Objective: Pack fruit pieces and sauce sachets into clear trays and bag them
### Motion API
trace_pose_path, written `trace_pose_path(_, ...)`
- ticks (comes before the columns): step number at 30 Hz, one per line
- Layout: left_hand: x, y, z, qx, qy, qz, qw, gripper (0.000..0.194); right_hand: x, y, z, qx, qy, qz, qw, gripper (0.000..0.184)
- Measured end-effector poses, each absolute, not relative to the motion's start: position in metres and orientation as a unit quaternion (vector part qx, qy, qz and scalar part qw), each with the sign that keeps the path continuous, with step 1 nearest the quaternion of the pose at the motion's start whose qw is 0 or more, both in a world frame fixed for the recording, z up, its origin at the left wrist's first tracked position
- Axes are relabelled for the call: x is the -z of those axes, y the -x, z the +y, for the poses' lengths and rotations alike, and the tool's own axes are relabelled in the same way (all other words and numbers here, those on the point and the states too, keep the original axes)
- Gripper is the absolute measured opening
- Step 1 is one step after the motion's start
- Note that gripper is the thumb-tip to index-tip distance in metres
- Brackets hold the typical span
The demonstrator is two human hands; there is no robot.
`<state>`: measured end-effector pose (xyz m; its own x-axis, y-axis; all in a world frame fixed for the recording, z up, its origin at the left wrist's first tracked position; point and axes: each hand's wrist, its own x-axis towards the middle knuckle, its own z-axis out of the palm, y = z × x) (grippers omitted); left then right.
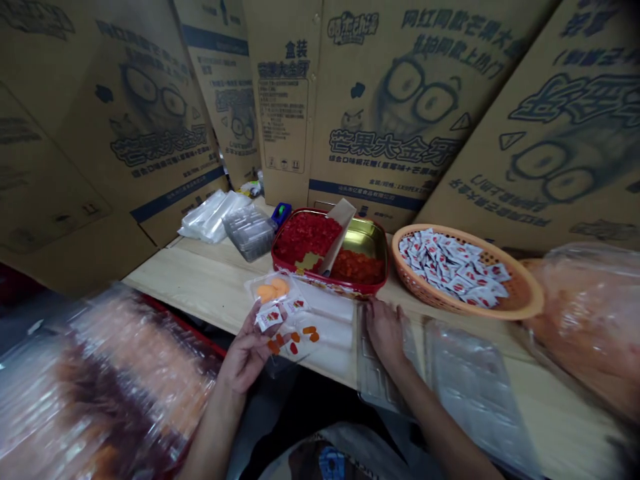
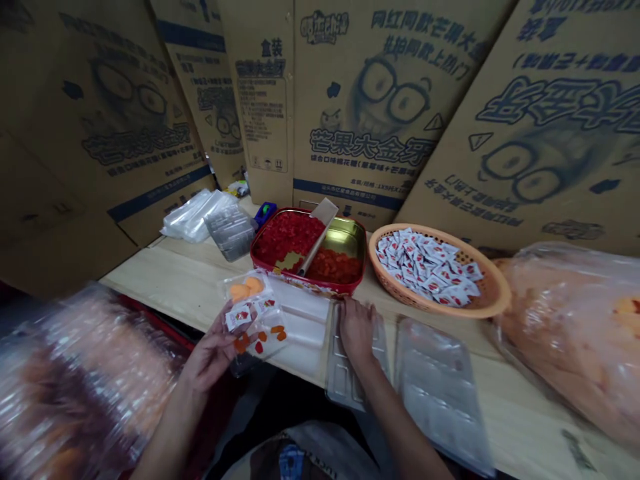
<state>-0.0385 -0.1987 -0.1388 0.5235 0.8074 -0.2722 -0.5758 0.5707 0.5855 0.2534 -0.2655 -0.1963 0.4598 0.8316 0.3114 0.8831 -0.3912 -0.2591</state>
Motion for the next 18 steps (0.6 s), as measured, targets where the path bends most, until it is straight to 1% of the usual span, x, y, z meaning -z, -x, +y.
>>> trace_pose_path(2,0.14,0.037,-0.2,-0.402,-0.218,0.268,0.848,0.075,0.198,-0.255,-0.265,0.058,0.836,-0.501,0.217,0.041)
trace_pose_path(8,0.141,0.034,-0.205,-0.387,-0.221,0.271,0.853,0.076,0.196,-0.258,-0.267,0.04,0.826,-0.465,0.316,0.044)
trace_pose_path(11,0.143,0.033,-0.208,-0.38,-0.223,0.272,0.856,0.077,0.194,-0.257,-0.268,0.041,0.82,-0.453,0.346,0.044)
trace_pose_path(14,0.146,0.032,-0.211,-0.373,-0.225,0.268,0.859,0.078,0.19,-0.254,-0.268,0.051,0.822,-0.449,0.346,0.043)
trace_pose_path(18,0.148,0.03,-0.213,-0.37,-0.227,0.262,0.862,0.083,0.18,-0.251,-0.268,0.093,0.826,-0.455,0.318,0.044)
